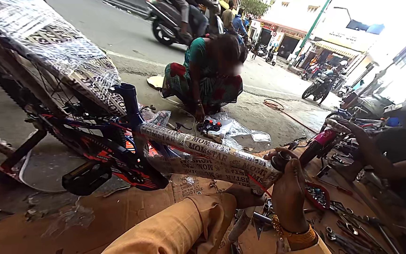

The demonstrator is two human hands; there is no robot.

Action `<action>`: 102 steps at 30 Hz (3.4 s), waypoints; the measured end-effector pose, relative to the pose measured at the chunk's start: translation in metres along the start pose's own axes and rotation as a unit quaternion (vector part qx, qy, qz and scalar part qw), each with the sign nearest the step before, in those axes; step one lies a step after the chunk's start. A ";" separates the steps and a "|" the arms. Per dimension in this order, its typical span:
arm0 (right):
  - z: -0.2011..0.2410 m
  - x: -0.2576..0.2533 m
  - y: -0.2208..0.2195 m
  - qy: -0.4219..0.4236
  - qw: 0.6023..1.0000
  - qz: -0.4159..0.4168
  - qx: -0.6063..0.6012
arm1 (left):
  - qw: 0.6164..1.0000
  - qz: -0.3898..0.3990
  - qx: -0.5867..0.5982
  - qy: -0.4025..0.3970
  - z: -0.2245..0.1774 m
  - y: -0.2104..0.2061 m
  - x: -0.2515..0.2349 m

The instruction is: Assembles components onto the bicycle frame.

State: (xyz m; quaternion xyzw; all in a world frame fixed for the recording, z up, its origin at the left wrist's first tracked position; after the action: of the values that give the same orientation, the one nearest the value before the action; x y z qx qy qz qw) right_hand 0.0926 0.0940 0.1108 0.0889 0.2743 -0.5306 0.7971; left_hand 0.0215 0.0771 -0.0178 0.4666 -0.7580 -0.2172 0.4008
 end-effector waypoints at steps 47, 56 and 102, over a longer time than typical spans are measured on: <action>0.012 -0.007 -0.003 0.015 0.995 0.060 0.074 | 1.000 -0.024 0.011 -0.014 0.002 0.002 -0.005; 0.039 -0.013 0.001 0.073 0.968 0.007 0.242 | 0.999 -0.042 0.003 -0.011 0.006 0.001 -0.008; 0.048 -0.017 -0.006 0.102 0.955 0.094 0.262 | 1.000 -0.009 0.010 0.000 0.006 0.000 -0.004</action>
State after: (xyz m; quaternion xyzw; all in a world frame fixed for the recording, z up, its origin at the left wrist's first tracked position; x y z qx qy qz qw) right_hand 0.0986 0.0844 0.1606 0.3740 0.1959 -0.4943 0.7599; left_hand 0.0177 0.0807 -0.0227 0.4777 -0.7557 -0.2130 0.3943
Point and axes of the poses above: each hand's wrist, its own x-axis away from the middle knuckle, its own y-axis out of the back of the hand, z = x × y, the point moved 9 cm from there along -x, towards the middle knuckle, and after that the axes turned 6 degrees about -x, right-handed, at the moved point
